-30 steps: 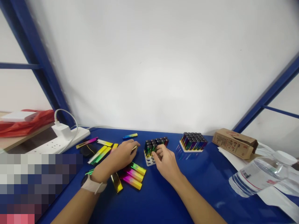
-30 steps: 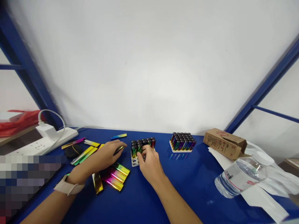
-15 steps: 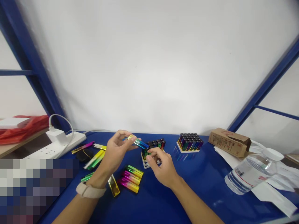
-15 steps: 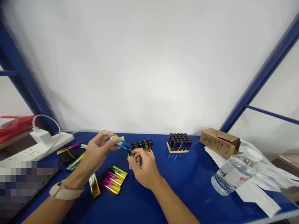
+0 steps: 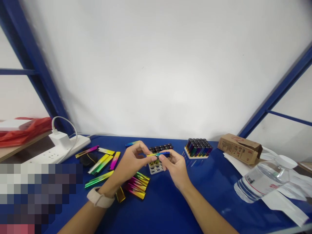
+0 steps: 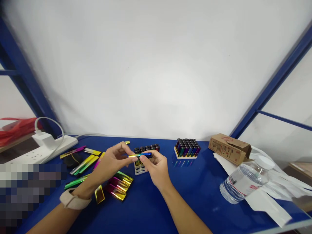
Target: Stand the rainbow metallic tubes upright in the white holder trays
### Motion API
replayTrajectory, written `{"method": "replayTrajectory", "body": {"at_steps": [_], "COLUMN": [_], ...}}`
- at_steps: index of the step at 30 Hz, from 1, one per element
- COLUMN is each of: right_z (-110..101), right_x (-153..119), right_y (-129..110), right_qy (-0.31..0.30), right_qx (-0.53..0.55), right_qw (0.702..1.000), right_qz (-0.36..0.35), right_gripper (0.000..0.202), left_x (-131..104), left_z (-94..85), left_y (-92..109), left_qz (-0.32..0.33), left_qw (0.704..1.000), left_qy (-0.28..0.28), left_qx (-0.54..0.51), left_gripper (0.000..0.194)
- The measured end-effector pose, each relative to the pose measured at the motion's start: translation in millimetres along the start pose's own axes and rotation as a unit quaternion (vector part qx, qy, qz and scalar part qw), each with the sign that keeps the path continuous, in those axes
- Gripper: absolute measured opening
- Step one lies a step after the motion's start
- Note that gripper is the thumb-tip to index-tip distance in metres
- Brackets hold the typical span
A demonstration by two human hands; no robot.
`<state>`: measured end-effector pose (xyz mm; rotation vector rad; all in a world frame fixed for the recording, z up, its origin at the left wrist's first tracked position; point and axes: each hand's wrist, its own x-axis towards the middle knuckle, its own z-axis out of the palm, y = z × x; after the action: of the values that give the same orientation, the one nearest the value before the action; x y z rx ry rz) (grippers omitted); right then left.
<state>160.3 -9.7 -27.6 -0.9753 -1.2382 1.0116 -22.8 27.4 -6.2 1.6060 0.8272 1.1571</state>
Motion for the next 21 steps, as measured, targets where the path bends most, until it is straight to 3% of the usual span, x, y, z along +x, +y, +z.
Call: {"method": "replayTrajectory", "body": {"at_steps": [4,9,12,16,21], "right_z": [-4.8,-10.0,-9.9,-10.0,-12.9], "right_x": [3.6,11.1,14.0,15.0,15.7], "right_y": [-1.8,-0.8,0.9,6.2,13.5], "right_qy": [0.035,0.091,0.061,0.014,-0.001], "right_qx": [-0.005,0.024,0.053,0.053,0.064], "right_qw": [0.999,0.994,0.997,0.998,0.99], "right_qz": [-0.026,-0.06,-0.02,0.033,0.129], "right_gripper": [0.032,0.034,0.033,0.04,0.06], "left_x": [-4.5,-3.0,-1.0,-1.7,-2.6], "left_z": [3.4,1.3,-1.0,-2.5,-3.6], "left_y": [-1.9,-6.2,-15.6,-30.7,-35.3], "left_qz": [0.011,0.047,0.053,0.032,0.024], "left_qw": [0.996,0.966,0.945,0.938,0.932], "left_qy": [-0.045,0.036,0.058,0.003,-0.029], "left_qx": [0.081,0.253,0.317,0.346,0.361], "left_gripper": [0.033,0.037,0.037,0.049,0.044]}}
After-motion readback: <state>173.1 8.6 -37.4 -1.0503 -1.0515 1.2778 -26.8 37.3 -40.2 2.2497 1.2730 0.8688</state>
